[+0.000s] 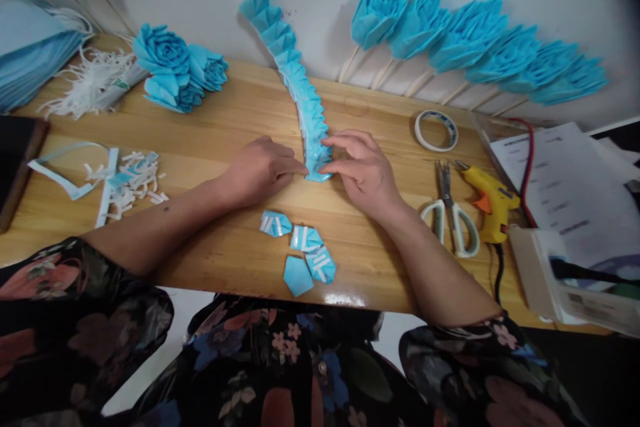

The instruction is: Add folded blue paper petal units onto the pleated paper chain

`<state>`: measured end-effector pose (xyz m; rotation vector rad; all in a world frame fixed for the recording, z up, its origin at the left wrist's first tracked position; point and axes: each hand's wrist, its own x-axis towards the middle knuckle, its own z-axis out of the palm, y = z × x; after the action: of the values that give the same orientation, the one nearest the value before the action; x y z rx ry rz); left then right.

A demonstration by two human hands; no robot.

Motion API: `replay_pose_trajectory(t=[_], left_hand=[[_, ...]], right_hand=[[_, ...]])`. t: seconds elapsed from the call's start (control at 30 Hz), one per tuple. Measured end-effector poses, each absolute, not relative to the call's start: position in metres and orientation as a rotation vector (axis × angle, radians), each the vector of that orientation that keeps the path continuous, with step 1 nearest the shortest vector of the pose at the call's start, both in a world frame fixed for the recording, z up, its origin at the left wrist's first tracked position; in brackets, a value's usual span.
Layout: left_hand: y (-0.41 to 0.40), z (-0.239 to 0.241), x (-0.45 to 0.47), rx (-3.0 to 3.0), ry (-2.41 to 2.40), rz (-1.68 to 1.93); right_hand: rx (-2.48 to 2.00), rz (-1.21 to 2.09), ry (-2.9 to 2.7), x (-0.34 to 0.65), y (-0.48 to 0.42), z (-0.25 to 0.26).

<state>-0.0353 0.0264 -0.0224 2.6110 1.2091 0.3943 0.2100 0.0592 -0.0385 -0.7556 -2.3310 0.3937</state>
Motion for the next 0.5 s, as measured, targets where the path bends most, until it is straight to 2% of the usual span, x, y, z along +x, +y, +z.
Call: replay_pose_trajectory(t=[0.5], left_hand=[[0.0278, -0.0256, -0.0352, 2.603, 1.179, 0.474]], right_hand=[[-0.862, 0.414, -2.28, 0.2156, 0.0622, -0.0375]])
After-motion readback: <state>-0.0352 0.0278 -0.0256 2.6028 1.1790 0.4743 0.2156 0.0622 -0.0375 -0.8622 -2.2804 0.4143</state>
